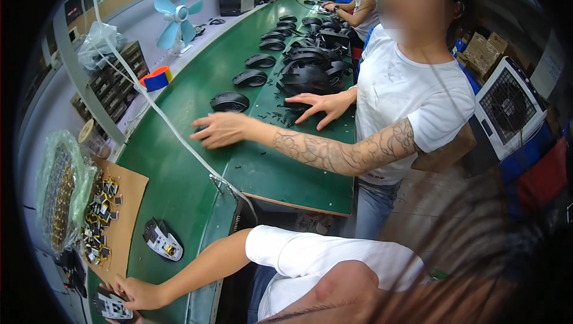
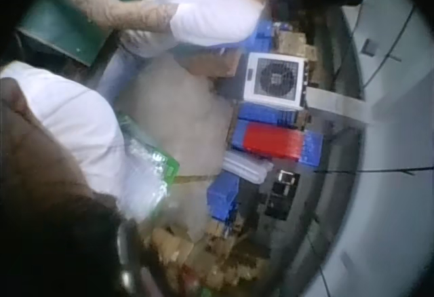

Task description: The person assembles computer mice along a production line by picking up small battery components and inserting them into mouse bodies by hand before placing the mice on the table.

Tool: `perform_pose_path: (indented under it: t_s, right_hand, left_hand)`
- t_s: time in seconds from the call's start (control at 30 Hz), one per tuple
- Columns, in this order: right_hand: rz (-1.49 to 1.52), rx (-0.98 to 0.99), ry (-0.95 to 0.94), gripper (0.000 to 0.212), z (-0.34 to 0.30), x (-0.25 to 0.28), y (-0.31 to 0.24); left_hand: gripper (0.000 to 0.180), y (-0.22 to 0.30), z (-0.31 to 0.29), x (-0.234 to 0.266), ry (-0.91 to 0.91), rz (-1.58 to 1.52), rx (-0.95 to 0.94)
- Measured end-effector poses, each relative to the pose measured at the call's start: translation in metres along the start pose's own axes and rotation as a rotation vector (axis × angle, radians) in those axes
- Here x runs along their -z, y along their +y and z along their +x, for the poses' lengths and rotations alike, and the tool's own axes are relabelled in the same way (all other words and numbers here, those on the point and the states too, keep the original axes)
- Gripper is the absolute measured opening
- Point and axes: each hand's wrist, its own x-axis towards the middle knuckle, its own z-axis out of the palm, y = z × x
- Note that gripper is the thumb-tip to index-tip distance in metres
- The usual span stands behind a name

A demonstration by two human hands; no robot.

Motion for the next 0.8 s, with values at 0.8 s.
perform_pose_path:
  t_s: [0.8]
  right_hand:
    - [0.700,-0.567,-0.263,0.011,0.004,-0.005,0.013]
  left_hand:
    - [0.066,-0.012,0.025,0.043,-0.345,-0.117,-0.090]
